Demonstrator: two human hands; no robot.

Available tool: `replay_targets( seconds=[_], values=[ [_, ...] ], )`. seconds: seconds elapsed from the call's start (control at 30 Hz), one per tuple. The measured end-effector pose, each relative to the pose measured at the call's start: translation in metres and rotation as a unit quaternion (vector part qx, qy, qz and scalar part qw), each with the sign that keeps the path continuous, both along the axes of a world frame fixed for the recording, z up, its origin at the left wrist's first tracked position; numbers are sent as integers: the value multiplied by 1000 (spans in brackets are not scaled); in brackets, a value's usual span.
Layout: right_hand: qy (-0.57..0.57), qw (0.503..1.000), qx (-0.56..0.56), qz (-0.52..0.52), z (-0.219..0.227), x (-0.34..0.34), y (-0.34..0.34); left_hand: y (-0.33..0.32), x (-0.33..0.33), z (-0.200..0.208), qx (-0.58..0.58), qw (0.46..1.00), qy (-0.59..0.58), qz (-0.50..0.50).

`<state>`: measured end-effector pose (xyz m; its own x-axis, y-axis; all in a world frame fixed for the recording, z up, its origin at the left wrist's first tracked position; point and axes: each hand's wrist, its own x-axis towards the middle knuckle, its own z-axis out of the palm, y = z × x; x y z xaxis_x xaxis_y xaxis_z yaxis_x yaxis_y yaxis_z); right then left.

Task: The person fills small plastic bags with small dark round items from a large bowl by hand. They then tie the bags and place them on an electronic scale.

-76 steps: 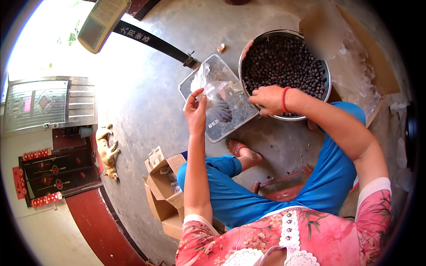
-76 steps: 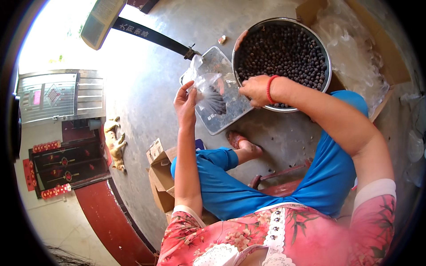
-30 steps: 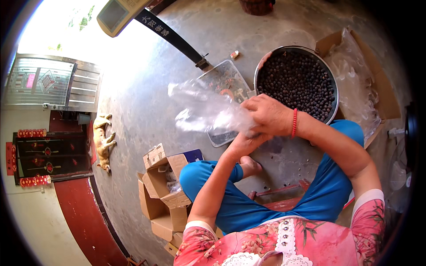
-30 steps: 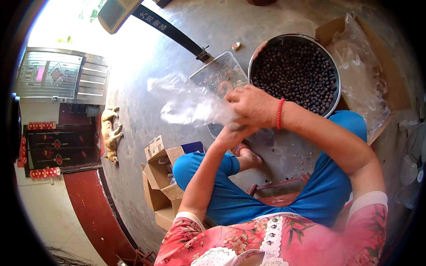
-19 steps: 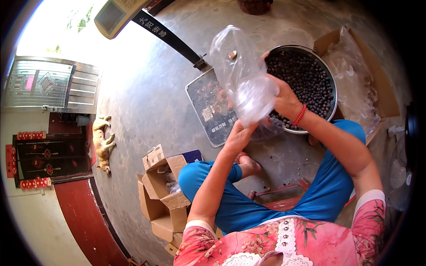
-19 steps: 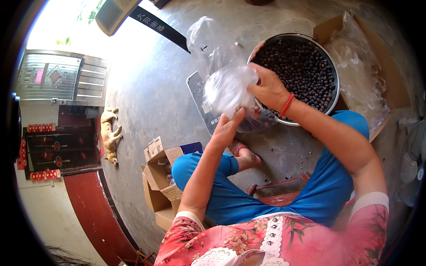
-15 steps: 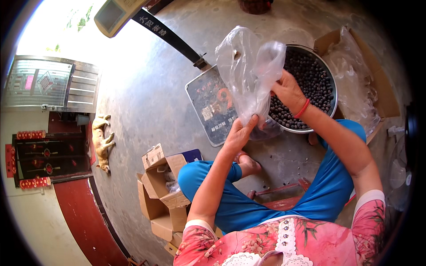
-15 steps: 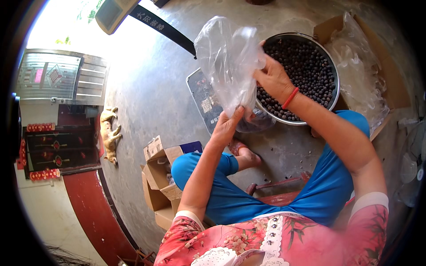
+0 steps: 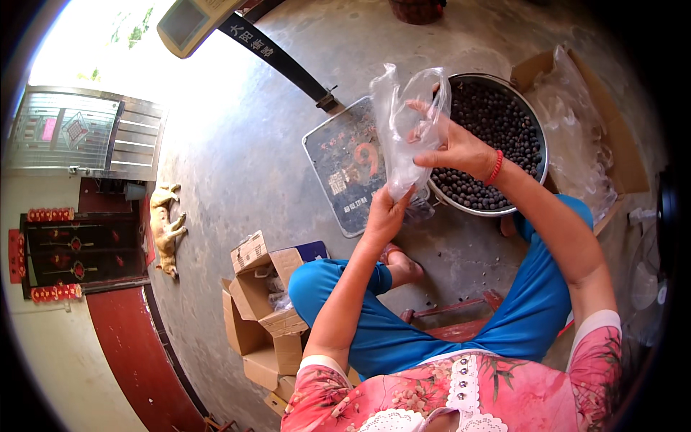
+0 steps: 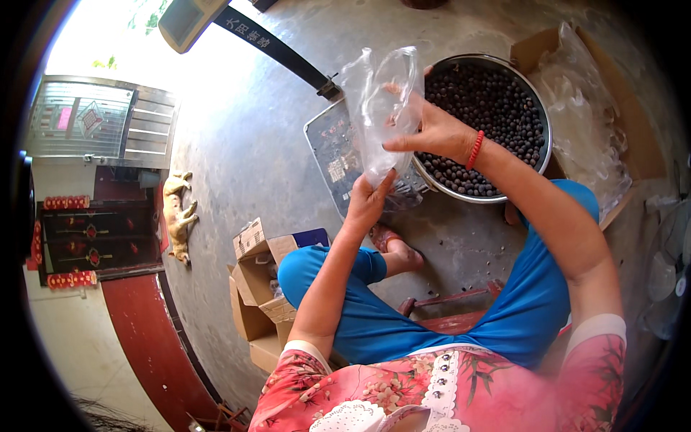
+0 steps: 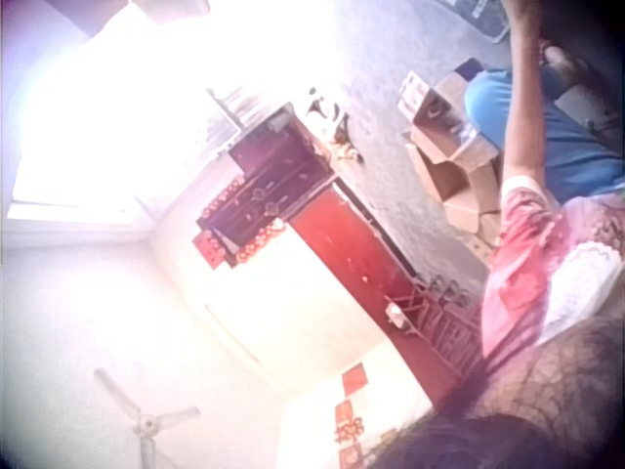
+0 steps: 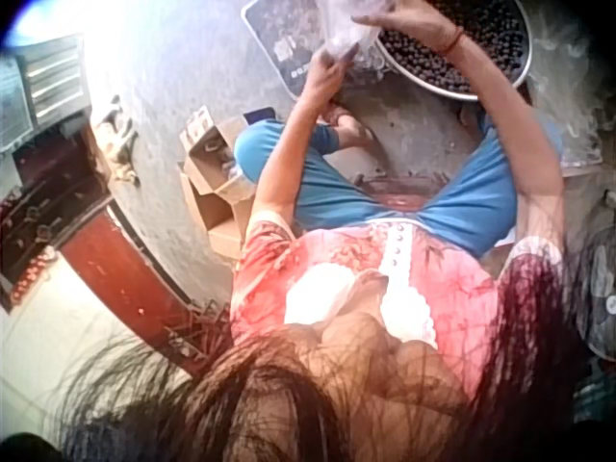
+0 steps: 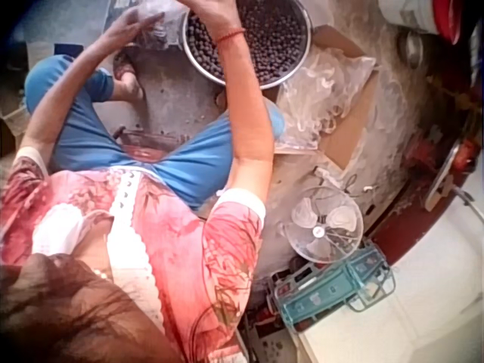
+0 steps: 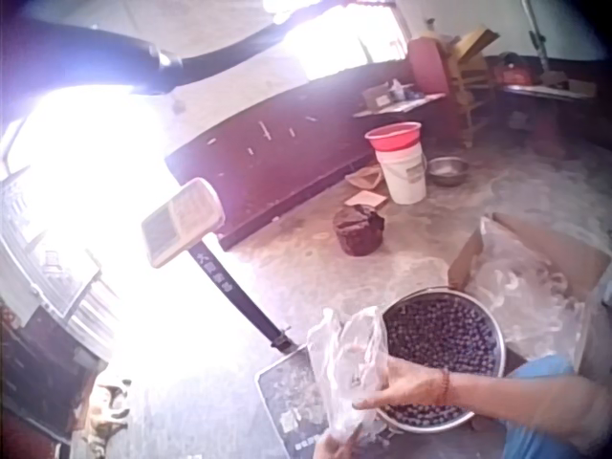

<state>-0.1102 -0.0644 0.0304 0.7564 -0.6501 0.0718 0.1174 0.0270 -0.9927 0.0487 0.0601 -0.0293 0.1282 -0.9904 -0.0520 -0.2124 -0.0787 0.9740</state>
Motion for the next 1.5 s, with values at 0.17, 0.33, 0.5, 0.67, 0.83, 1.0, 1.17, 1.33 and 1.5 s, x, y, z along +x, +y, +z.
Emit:
replay_targets(
  seconds=[0.17, 0.33, 0.5, 0.67, 0.83, 1.0, 1.17, 1.33, 1.5],
  values=[
    [-75, 995, 64, -21, 13, -11, -14, 1, -5, 16, -1, 1000, -5, -25],
    [-214, 965, 139, -59, 36, -22, -26, -7, -9, 39, -19, 996, 92, -2],
    [-182, 979, 42, -86, 64, -44, -28, -46, -45, 53, -110, 987, 113, -37],
    [5, 995, -66, -76, 51, -68, -42, -72, -68, 32, -99, 984, 55, -136],
    [124, 988, -77, -56, 33, -76, -40, -87, -75, 13, -67, 975, 83, -194],
    [76, 995, -62, 5, 26, -80, -38, -103, -65, 52, -69, 965, 189, -171],
    [88, 996, -18, -20, 41, -79, -35, -103, -46, 80, -25, 984, 138, -109],
    [32, 976, -141, -161, 28, -99, -62, -101, -31, 69, -108, 938, 326, -39],
    [110, 941, -233, -220, 44, -102, -61, -104, -13, 72, -102, 872, 467, -108]
  ],
)
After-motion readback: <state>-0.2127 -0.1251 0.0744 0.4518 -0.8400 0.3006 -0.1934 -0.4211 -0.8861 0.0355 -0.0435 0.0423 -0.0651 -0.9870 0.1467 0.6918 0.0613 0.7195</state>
